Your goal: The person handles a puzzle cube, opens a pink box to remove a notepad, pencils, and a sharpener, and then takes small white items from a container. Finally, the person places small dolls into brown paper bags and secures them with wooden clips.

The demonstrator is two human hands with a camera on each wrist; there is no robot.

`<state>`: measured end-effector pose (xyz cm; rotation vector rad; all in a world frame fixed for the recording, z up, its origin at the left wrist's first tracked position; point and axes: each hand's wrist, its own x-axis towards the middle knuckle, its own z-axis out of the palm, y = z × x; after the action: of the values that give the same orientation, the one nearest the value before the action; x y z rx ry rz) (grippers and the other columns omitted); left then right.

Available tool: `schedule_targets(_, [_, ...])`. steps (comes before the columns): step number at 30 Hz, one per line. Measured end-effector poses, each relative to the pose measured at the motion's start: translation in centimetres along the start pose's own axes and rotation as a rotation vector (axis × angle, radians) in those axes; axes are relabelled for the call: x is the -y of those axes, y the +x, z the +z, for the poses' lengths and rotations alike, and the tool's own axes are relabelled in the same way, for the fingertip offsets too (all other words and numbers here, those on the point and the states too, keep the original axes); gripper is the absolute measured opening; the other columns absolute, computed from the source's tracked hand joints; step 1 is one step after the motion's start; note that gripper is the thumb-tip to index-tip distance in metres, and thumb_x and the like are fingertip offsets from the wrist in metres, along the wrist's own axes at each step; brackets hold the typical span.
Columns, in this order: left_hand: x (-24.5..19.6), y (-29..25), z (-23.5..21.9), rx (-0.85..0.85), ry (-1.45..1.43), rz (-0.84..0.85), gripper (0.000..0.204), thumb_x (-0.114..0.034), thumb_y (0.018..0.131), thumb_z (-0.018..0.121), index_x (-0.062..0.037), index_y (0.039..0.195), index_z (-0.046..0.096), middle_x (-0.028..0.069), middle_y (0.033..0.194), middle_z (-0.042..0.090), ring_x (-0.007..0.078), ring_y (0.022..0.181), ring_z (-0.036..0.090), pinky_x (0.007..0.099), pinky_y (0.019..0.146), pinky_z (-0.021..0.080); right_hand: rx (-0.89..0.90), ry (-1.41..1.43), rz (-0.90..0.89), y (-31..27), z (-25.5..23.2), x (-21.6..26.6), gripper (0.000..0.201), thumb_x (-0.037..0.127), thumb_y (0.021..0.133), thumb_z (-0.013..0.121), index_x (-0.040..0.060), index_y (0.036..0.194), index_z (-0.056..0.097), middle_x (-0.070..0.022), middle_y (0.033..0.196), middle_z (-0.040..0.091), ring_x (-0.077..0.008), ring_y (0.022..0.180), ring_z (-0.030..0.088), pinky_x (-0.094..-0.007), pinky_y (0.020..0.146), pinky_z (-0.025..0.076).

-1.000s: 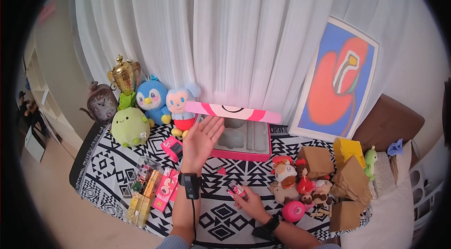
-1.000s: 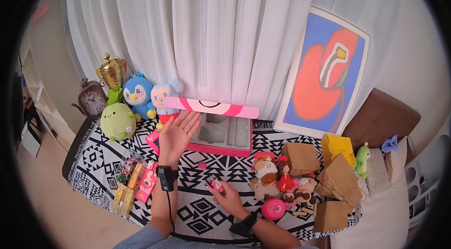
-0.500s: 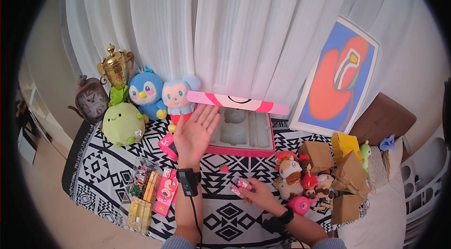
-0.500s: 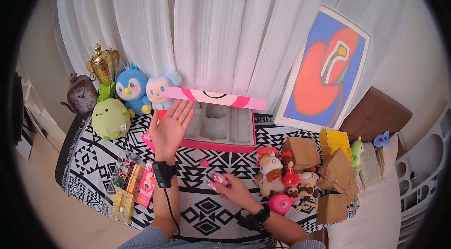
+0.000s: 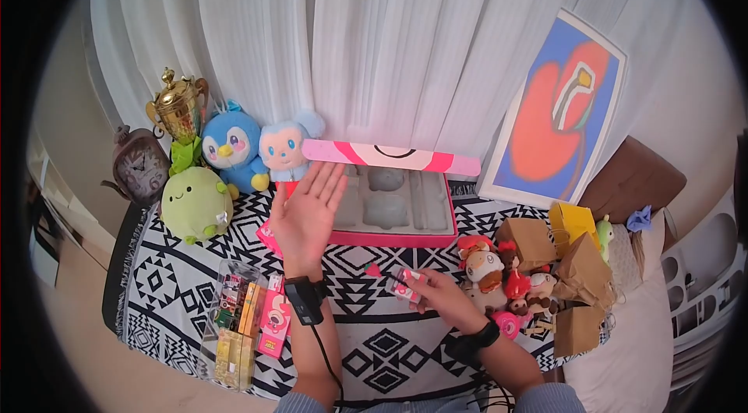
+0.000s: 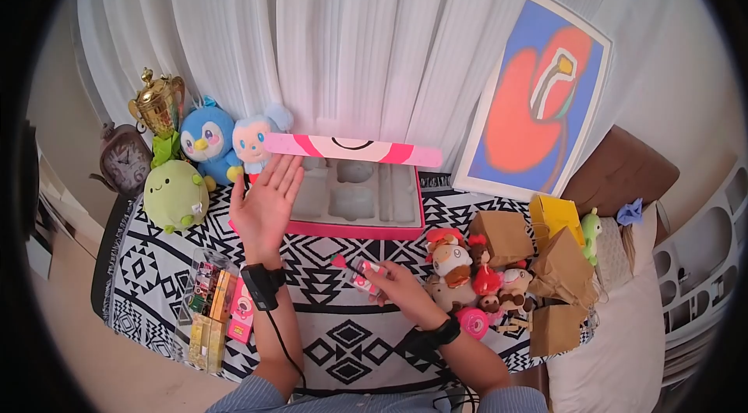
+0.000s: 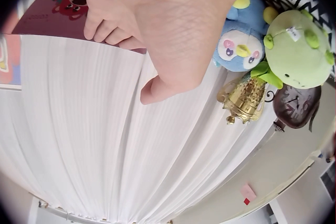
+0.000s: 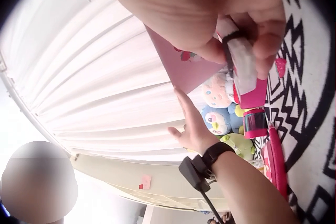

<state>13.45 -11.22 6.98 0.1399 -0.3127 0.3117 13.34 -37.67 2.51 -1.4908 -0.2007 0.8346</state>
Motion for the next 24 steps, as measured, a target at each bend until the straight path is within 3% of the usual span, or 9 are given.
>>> schedule_targets(1, [-0.5, 0.0, -0.3, -0.037, 0.039, 0.026, 0.067, -0.039, 0.085, 0.058, 0.0008, 0.134, 0.035, 0.0244, 0.131, 0.044, 0.0373, 0.124, 0.041, 0.0487, 0.109, 0.032, 0.001, 0.001, 0.001, 0.2, -0.2, 0.4, 0.029, 0.026, 0.094, 0.058, -0.0003, 0.106, 0.057, -0.0011, 0.083, 0.062, -0.0070, 0.067, 0.056, -0.0208, 0.055, 0.044])
schedule_targets(2, [-1.0, 0.0, -0.5, -0.038, 0.040, 0.029, 0.067, -0.039, 0.085, 0.058, 0.0008, 0.134, 0.035, 0.0244, 0.131, 0.044, 0.0373, 0.124, 0.041, 0.0487, 0.109, 0.032, 0.040, -0.114, -0.091, 0.5, -0.3, 0.8, 0.028, 0.025, 0.093, 0.059, -0.0002, 0.106, 0.057, -0.0010, 0.084, 0.061, -0.0070, 0.069, 0.055, -0.0216, 0.057, 0.044])
schedule_targets(7, [-3.0, -0.3, -1.2, -0.059, -0.554, -0.069, 0.078, -0.036, 0.086, 0.058, -0.0069, 0.147, 0.018, 0.0215, 0.148, 0.027, 0.0437, 0.138, 0.021, 0.0595, 0.113, 0.012, -0.058, -0.724, -0.428, 3.3, 0.3, 3.1, 0.026, 0.020, 0.089, 0.065, 0.0021, 0.107, 0.062, -0.0005, 0.072, 0.058, -0.0063, 0.062, 0.048, -0.0234, 0.055, 0.040])
schedule_targets(13, [-1.6, -0.4, 0.1, 0.029, -0.005, 0.112, 0.070, -0.032, 0.094, 0.044, 0.0146, 0.139, 0.019, 0.0309, 0.146, 0.022, 0.0407, 0.139, 0.021, 0.0483, 0.116, 0.017, -0.078, -0.845, -0.582, 6.7, 1.7, 4.9, 0.027, 0.018, 0.086, 0.067, 0.0007, 0.106, 0.063, -0.0036, 0.067, 0.057, -0.0083, 0.058, 0.047, -0.0264, 0.054, 0.040])
schedule_targets(15, [-1.8, -0.3, -0.3, 0.029, -0.020, 0.108, 0.069, -0.031, 0.094, 0.045, 0.0144, 0.139, 0.019, 0.0304, 0.146, 0.022, 0.0406, 0.138, 0.021, 0.0483, 0.116, 0.017, -0.069, -0.776, -0.487, 7.8, 2.0, 5.2, 0.028, 0.020, 0.084, 0.067, -0.0012, 0.101, 0.063, -0.0137, 0.075, 0.063, -0.0207, 0.062, 0.058, -0.0319, 0.060, 0.046])
schedule_targets(19, [-1.8, -0.4, 0.1, 0.016, -0.015, 0.107, 0.069, -0.030, 0.094, 0.046, 0.0140, 0.139, 0.020, 0.0297, 0.147, 0.023, 0.0406, 0.138, 0.022, 0.0483, 0.116, 0.017, -0.032, -0.681, -0.372, 11.4, 1.9, 6.6, 0.029, 0.022, 0.084, 0.067, -0.0018, 0.100, 0.063, -0.0130, 0.084, 0.067, -0.0177, 0.069, 0.062, -0.0315, 0.064, 0.049])
schedule_targets(20, [-1.7, -0.3, 0.1, 0.021, -0.013, 0.107, 0.069, -0.030, 0.094, 0.046, 0.0140, 0.139, 0.020, 0.0297, 0.147, 0.023, 0.0406, 0.138, 0.022, 0.0483, 0.116, 0.017, -0.029, -0.580, -0.606, 13.3, 2.0, 5.9, 0.028, 0.022, 0.083, 0.068, -0.0021, 0.097, 0.063, -0.0133, 0.081, 0.066, -0.0212, 0.068, 0.061, -0.0330, 0.065, 0.049])
schedule_targets(23, [-1.8, -0.3, 0.1, 0.021, -0.002, 0.112, 0.069, -0.030, 0.094, 0.046, 0.0142, 0.139, 0.019, 0.0299, 0.147, 0.022, 0.0409, 0.138, 0.022, 0.0486, 0.116, 0.017, -0.185, -0.787, -0.597, 17.1, 2.5, 6.7, 0.028, 0.022, 0.082, 0.068, -0.0019, 0.095, 0.064, -0.0144, 0.078, 0.065, -0.0276, 0.070, 0.061, -0.0354, 0.068, 0.049])
schedule_targets(24, [-1.8, -0.4, 0.2, 0.019, -0.001, 0.109, 0.069, -0.030, 0.094, 0.046, 0.0142, 0.139, 0.019, 0.0299, 0.147, 0.022, 0.0410, 0.138, 0.022, 0.0486, 0.116, 0.017, -0.156, -0.878, -0.637, 18.3, 2.7, 7.2, 0.028, 0.018, 0.082, 0.067, -0.0022, 0.101, 0.062, -0.0149, 0.085, 0.065, -0.0230, 0.078, 0.064, -0.0344, 0.072, 0.049])
